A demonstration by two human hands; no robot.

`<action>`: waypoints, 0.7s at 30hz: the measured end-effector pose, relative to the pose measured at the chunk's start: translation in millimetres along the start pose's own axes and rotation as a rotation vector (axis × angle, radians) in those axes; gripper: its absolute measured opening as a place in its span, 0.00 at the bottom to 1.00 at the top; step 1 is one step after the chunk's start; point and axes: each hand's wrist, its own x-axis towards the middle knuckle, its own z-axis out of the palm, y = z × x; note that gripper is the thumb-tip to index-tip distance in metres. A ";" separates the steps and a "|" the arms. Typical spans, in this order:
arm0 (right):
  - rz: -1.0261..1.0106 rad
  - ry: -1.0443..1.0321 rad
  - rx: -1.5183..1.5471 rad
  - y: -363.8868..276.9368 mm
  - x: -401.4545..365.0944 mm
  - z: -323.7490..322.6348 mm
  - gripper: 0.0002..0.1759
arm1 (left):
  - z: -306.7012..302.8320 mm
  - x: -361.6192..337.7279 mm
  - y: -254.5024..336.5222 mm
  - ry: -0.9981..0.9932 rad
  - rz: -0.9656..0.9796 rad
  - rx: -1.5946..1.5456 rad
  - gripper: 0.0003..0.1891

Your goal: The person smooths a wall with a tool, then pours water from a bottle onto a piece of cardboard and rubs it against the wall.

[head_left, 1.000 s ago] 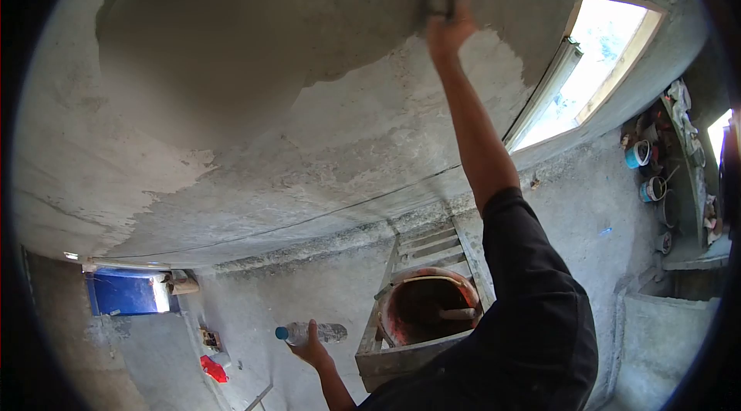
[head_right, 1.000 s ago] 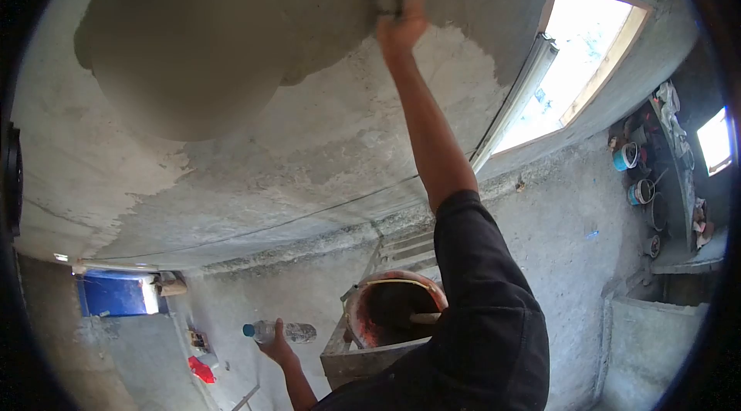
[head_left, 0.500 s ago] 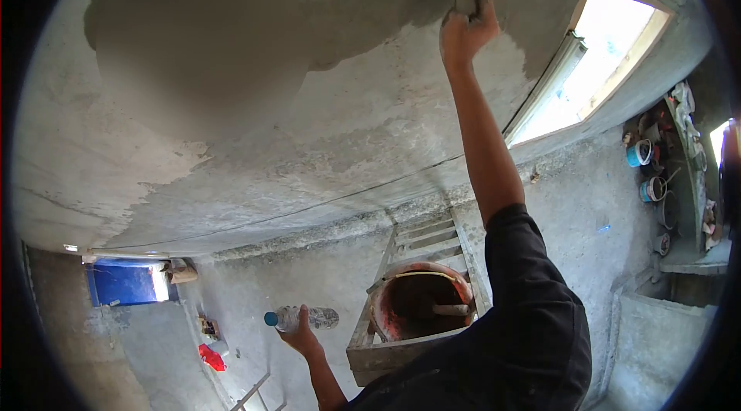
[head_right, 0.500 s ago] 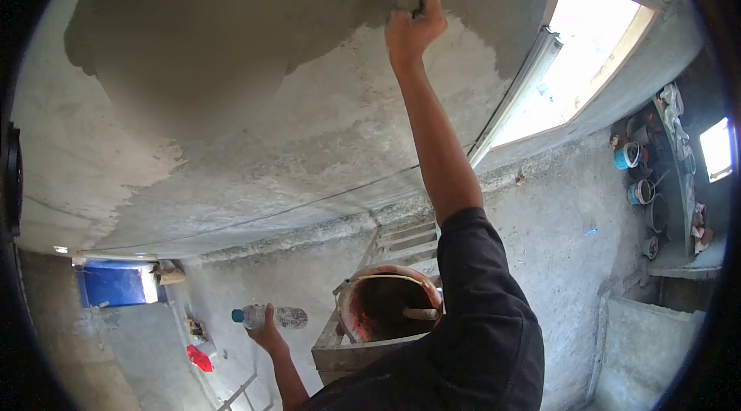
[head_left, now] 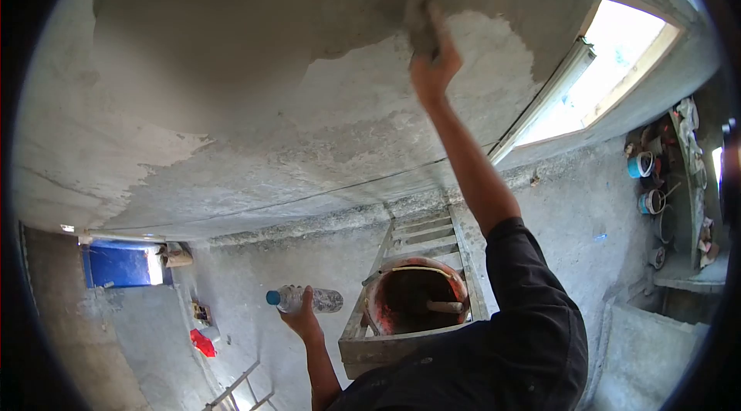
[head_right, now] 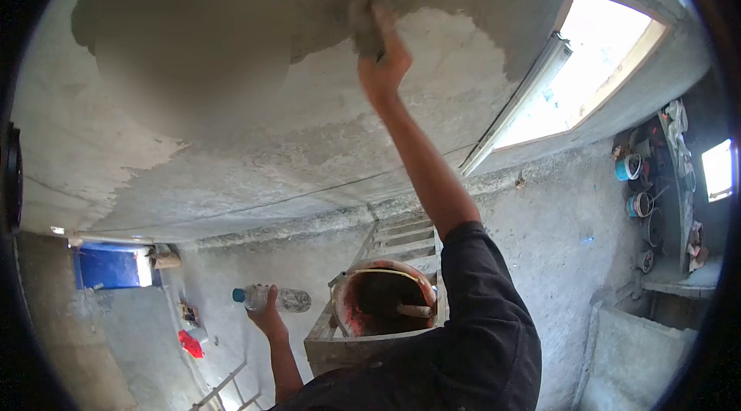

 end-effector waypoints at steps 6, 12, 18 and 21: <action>-0.503 -0.034 -0.236 8.8 53.2 48.1 0.35 | -2.3 0.9 -10.5 -0.031 0.050 0.043 0.30; -0.385 -0.482 -0.393 30.2 -54.4 36.8 0.37 | -3.7 2.1 -3.1 -0.036 0.006 -0.003 0.29; -0.224 -0.099 -0.189 -16.3 -26.6 24.6 0.36 | -9.9 5.5 -8.3 -0.016 0.009 0.027 0.30; -0.402 0.062 -0.213 -9.6 25.7 38.6 0.37 | -12.4 5.8 -11.5 -0.019 0.019 0.010 0.32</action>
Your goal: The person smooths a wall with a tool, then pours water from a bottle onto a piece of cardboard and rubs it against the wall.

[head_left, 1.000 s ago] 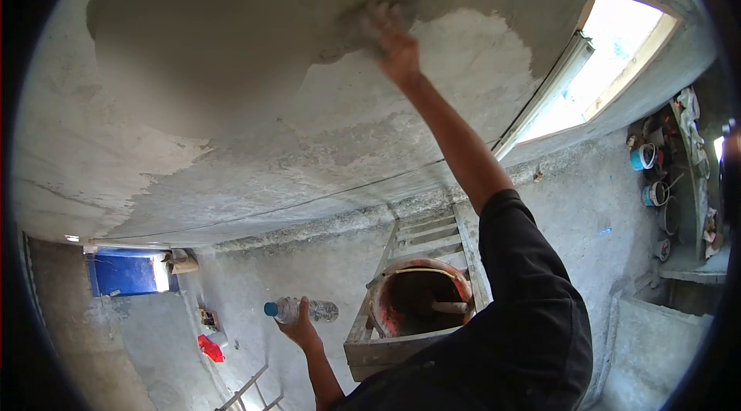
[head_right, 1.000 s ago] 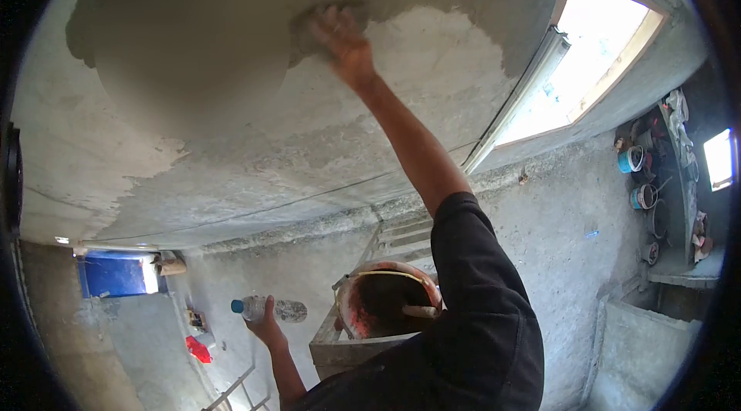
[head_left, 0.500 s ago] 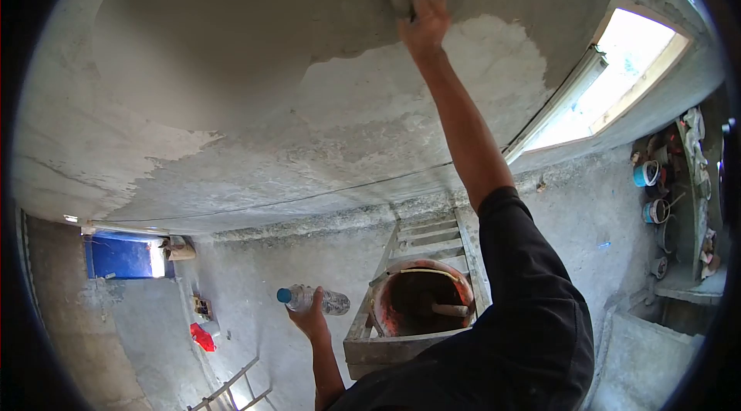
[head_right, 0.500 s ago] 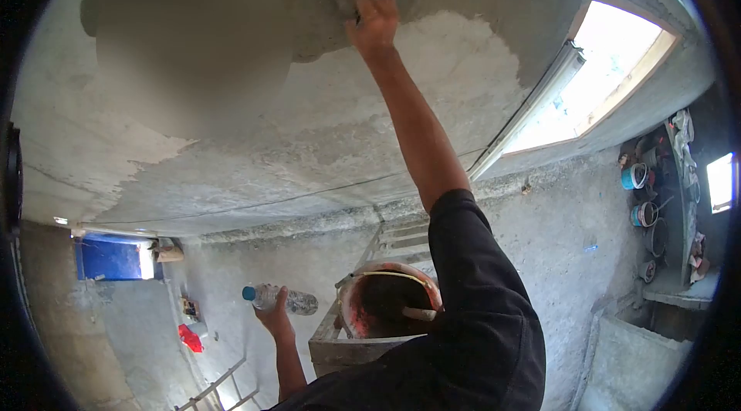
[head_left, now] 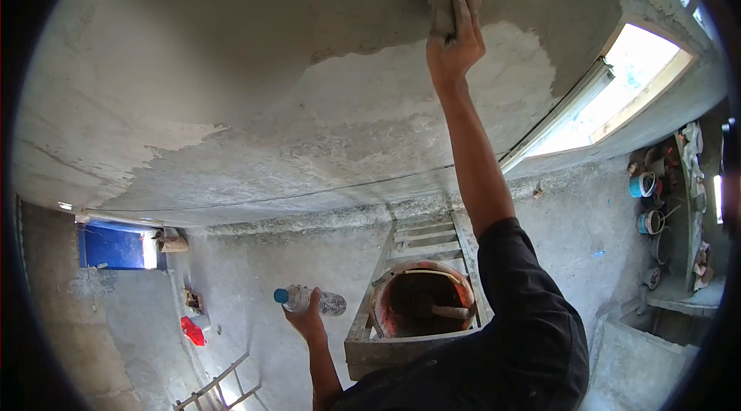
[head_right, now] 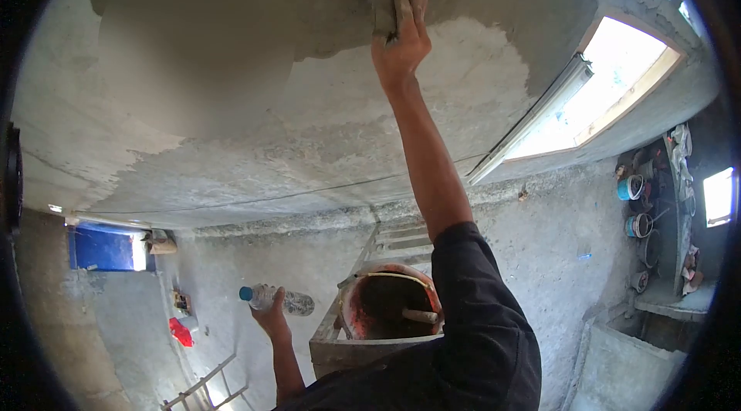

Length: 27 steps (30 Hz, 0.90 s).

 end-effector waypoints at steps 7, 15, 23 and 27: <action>-0.099 -0.213 -0.148 -0.7 -38.6 21.9 0.38 | -6.9 -1.2 -3.0 0.003 -0.041 -0.031 0.32; 0.109 -0.004 0.022 -14.2 -23.6 -0.4 0.33 | -9.3 5.5 -9.8 0.008 -0.007 0.026 0.32; -0.053 -0.471 0.014 6.3 -58.5 24.8 0.41 | -7.5 2.3 -7.5 0.002 -0.041 0.016 0.32; 0.076 -0.530 0.155 -16.7 -99.2 -12.4 0.33 | -6.5 7.9 -25.8 0.003 -0.007 -0.035 0.35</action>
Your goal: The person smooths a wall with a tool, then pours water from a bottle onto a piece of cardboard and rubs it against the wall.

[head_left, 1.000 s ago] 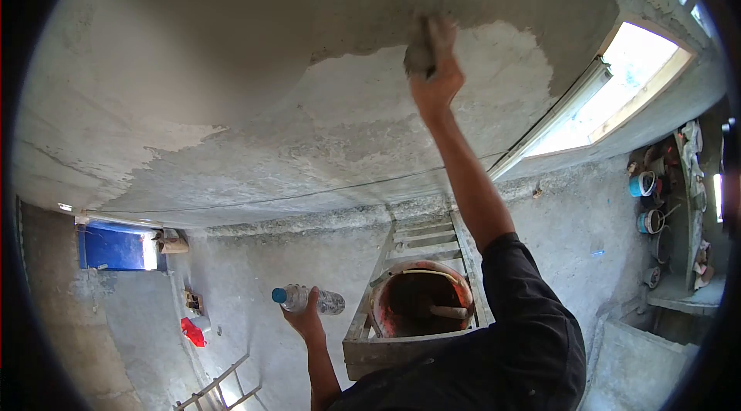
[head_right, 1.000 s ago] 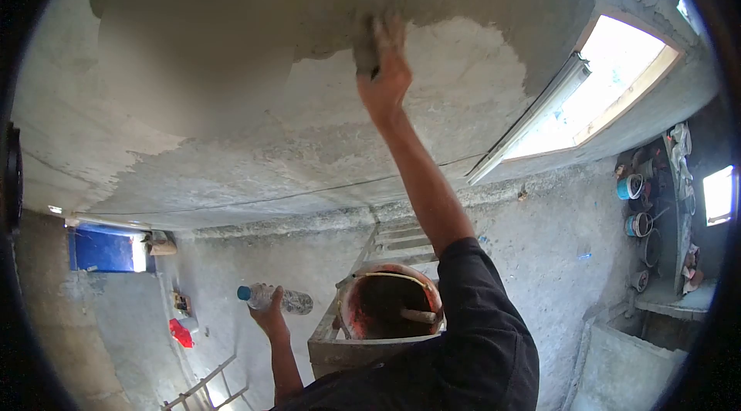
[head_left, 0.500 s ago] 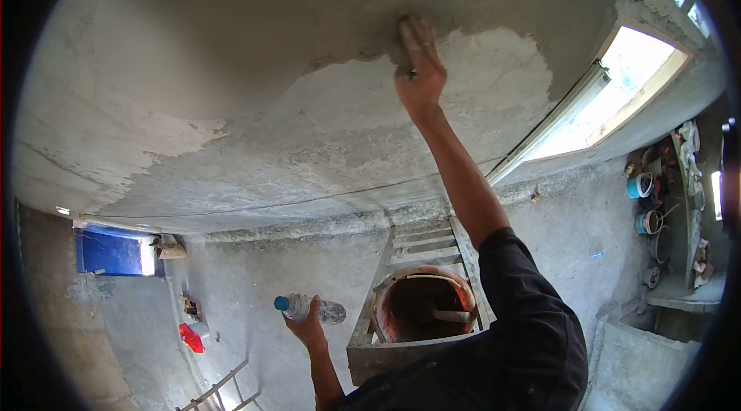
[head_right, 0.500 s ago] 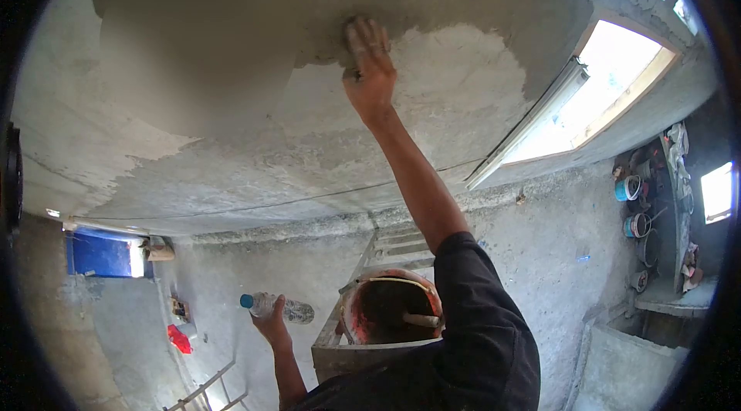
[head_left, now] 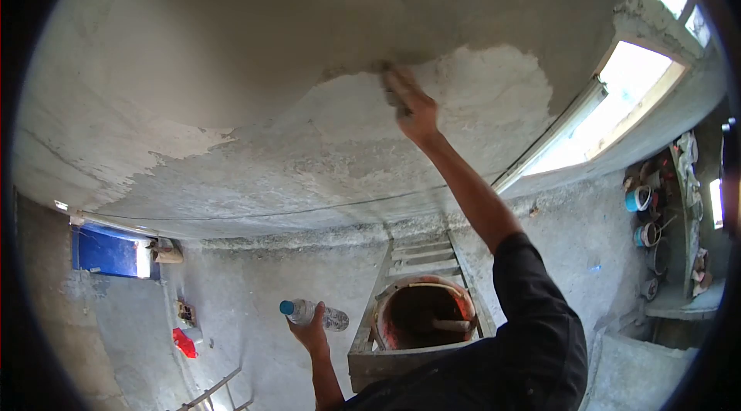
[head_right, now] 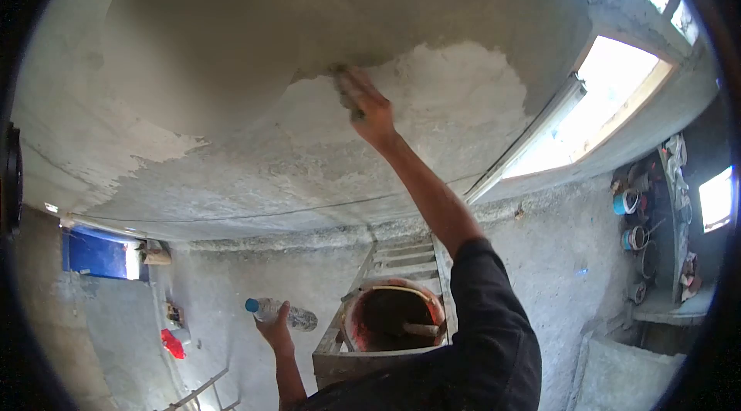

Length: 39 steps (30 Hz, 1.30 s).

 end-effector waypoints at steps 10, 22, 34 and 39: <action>-0.150 0.582 -0.133 35.5 127.7 -48.3 0.28 | -3.2 -4.0 5.5 0.032 -0.047 -0.014 0.36; 0.351 0.342 0.218 -18.4 25.0 -14.3 0.23 | -10.0 -1.5 10.8 0.072 -0.136 -0.005 0.41; 0.190 -0.791 -0.035 -19.1 -58.6 -2.8 0.39 | -8.6 11.3 -20.2 0.154 0.053 -0.002 0.43; 1.230 -0.547 0.431 -80.0 -210.4 -95.8 0.16 | -2.1 -3.3 -8.5 0.067 0.073 -0.055 0.32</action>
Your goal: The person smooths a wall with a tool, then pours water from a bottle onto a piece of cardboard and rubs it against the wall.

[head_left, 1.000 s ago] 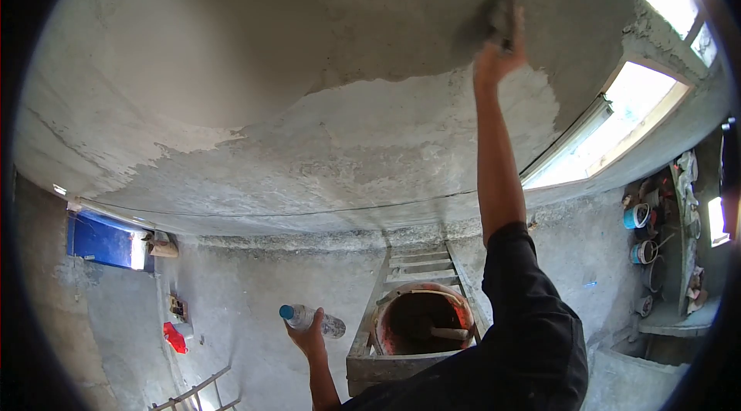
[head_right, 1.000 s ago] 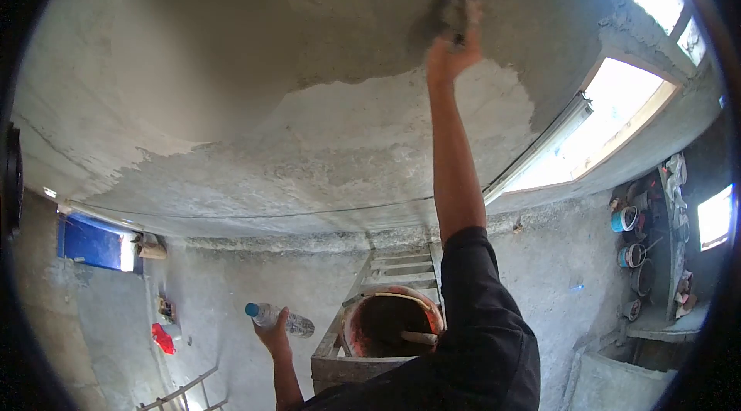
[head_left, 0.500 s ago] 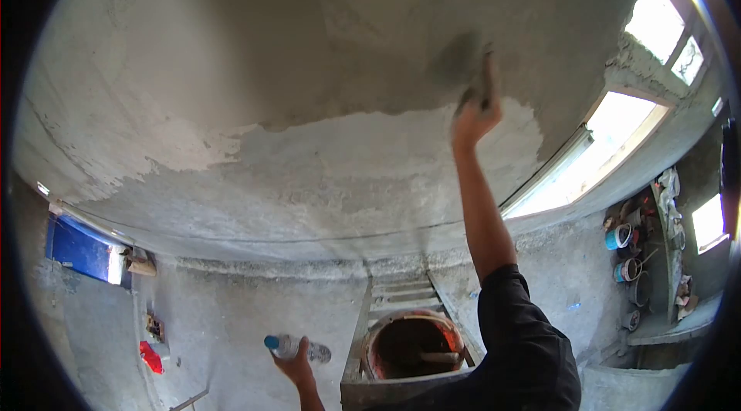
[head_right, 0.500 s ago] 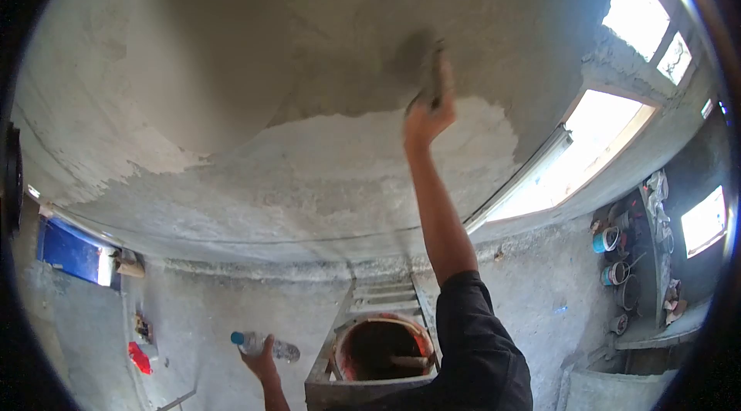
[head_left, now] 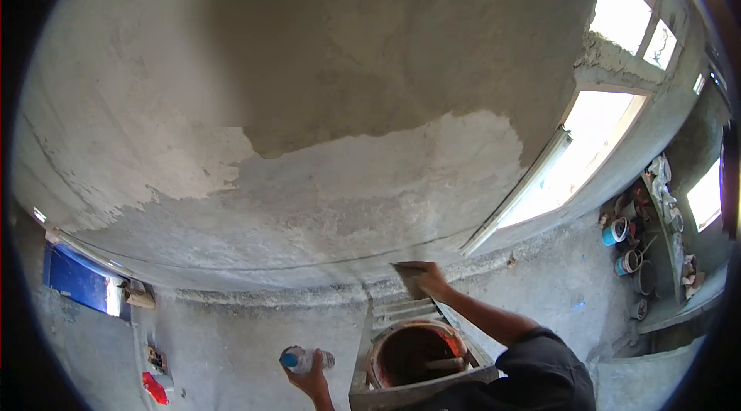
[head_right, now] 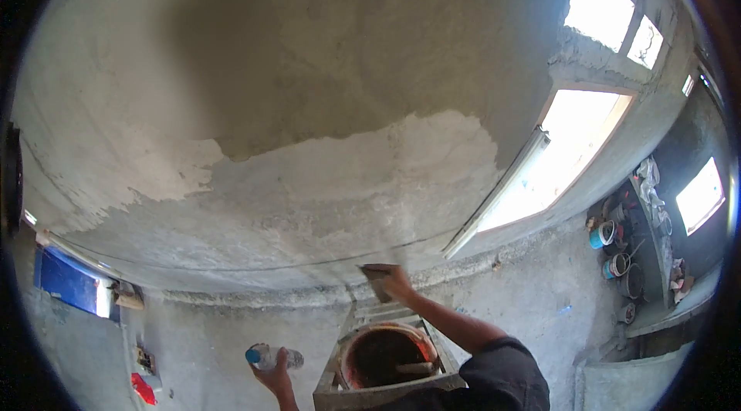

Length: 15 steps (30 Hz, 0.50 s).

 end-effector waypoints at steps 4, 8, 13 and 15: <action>0.288 0.251 0.334 -4.4 -110.5 -110.2 0.19 | 0.2 -16.6 8.6 -0.117 0.197 0.131 0.31; 0.166 0.938 0.221 33.0 -203.4 -191.2 0.18 | 15.6 -34.9 29.3 -0.210 0.261 0.175 0.30; 0.362 1.175 0.563 163.5 -307.8 -228.4 0.08 | 26.7 -54.6 23.7 -0.437 0.612 0.218 0.28; 0.444 1.182 0.635 181.8 -332.5 -208.0 0.07 | 25.3 -62.7 18.0 -0.524 0.658 0.205 0.28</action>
